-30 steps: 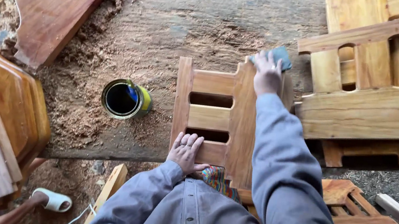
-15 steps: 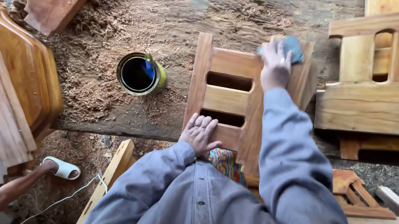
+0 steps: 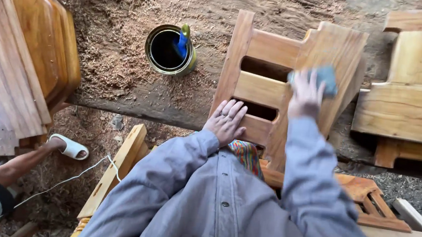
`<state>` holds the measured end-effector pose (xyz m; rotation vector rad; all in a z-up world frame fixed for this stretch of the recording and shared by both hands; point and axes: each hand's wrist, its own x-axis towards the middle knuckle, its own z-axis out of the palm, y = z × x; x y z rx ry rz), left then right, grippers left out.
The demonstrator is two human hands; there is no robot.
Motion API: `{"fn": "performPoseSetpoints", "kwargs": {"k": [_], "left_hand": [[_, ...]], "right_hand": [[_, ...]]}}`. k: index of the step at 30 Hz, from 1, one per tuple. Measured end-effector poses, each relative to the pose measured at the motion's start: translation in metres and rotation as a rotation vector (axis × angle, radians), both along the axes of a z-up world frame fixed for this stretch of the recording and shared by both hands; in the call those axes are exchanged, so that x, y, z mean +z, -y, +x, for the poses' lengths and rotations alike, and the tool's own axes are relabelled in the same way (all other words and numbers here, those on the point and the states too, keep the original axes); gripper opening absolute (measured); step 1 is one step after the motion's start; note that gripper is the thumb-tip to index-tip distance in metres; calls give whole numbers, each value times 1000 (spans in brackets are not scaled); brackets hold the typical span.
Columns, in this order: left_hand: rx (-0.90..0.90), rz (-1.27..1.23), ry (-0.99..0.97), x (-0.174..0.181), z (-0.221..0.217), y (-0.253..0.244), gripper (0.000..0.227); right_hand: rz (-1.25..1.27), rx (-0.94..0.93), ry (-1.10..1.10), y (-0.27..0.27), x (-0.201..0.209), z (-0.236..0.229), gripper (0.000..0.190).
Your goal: The person sands a wooden piece with cutouts using a sanding block, then applies a dark stain with a brush. They continue sanding the edges and surfaces of the wood.
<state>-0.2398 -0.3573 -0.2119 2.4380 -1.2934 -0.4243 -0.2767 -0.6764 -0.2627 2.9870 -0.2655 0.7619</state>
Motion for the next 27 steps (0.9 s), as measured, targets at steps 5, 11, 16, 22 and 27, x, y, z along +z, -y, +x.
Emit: {"fn": "performPoseSetpoints", "kwargs": {"k": [5,11,16,22,27], "left_hand": [[24,-139,106,-14,-4,-5,68],[-39,-21,59,-1,0,0,78],[-139,40,148,-16,49,28,82],[-212,4,146,-39,155,81,79],[-187,-9,342,-27,198,100,87]], "right_hand": [[53,7,-98,-117,30,-195,43],[-54,20,21,-34,33,-71,46],[39,-102,-35,-4,4,-41,50],[51,-120,-27,-129,53,-208,53],[238,-231,-170,-151,61,-249,54]]}}
